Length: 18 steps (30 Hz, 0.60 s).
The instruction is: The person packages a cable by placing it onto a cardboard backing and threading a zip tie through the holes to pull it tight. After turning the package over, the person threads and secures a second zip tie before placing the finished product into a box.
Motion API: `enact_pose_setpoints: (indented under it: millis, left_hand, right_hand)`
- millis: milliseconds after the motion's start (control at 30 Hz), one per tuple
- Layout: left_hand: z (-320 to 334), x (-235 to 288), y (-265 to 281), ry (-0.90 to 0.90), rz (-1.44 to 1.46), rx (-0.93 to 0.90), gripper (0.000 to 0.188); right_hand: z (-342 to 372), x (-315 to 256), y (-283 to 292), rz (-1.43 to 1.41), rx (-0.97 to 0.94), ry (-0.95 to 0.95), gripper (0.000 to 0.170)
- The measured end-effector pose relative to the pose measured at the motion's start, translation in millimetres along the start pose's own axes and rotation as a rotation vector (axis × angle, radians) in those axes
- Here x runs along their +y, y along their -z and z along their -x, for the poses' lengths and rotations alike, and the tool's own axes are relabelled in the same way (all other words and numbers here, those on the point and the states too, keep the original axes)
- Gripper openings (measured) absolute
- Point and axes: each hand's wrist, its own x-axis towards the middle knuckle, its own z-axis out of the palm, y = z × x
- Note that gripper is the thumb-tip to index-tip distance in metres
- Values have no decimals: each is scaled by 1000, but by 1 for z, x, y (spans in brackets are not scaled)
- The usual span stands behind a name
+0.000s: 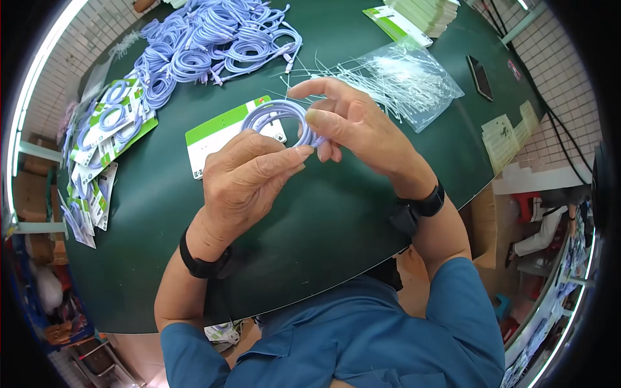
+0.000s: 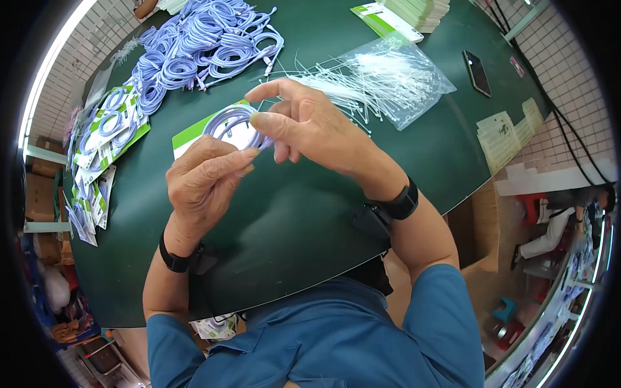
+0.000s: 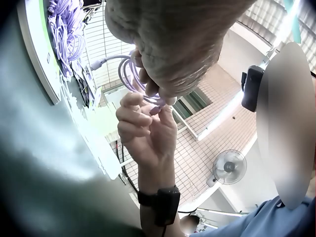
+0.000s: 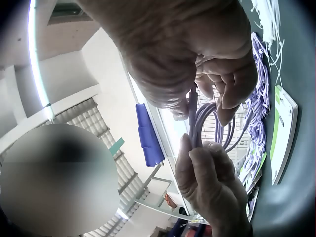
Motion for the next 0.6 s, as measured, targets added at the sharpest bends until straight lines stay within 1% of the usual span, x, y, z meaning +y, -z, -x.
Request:
enact_pose_setpoints:
  millis: [100, 133, 233, 267, 367, 400, 500, 533, 600]
  left_hand:
    - [-4, -2, 7, 11, 11, -33, 31]
    - [-4, -2, 9, 14, 5, -8, 31]
    - [-6, -3, 13, 43, 32, -52, 26]
    - [-6, -3, 12, 48, 32, -31, 26]
    - [-5, -1, 10, -13, -1, -104, 21]
    - [-5, -1, 10, -8, 6, -100, 21]
    - [-6, 1, 13, 12, -94, -223, 18]
    - [-6, 1, 12, 18, -92, -225, 18]
    - [-6, 1, 10, 55, -47, -213, 17]
  right_hand:
    - [5, -4, 3, 513, 137, 345, 53]
    - [6, -7, 0, 530, 118, 343, 53]
    - [12, -19, -9, 871, 44, 571, 45]
    - [8, -16, -10, 885, 27, 567, 45]
    - [-2, 10, -15, 1025, -48, 697, 32]
    - [-1, 11, -14, 1028, -51, 688, 32]
    - [1, 12, -12, 1182, -148, 396, 27]
    - [1, 13, -12, 1177, -150, 393, 27]
    - [-2, 15, -8, 1118, -160, 442, 27]
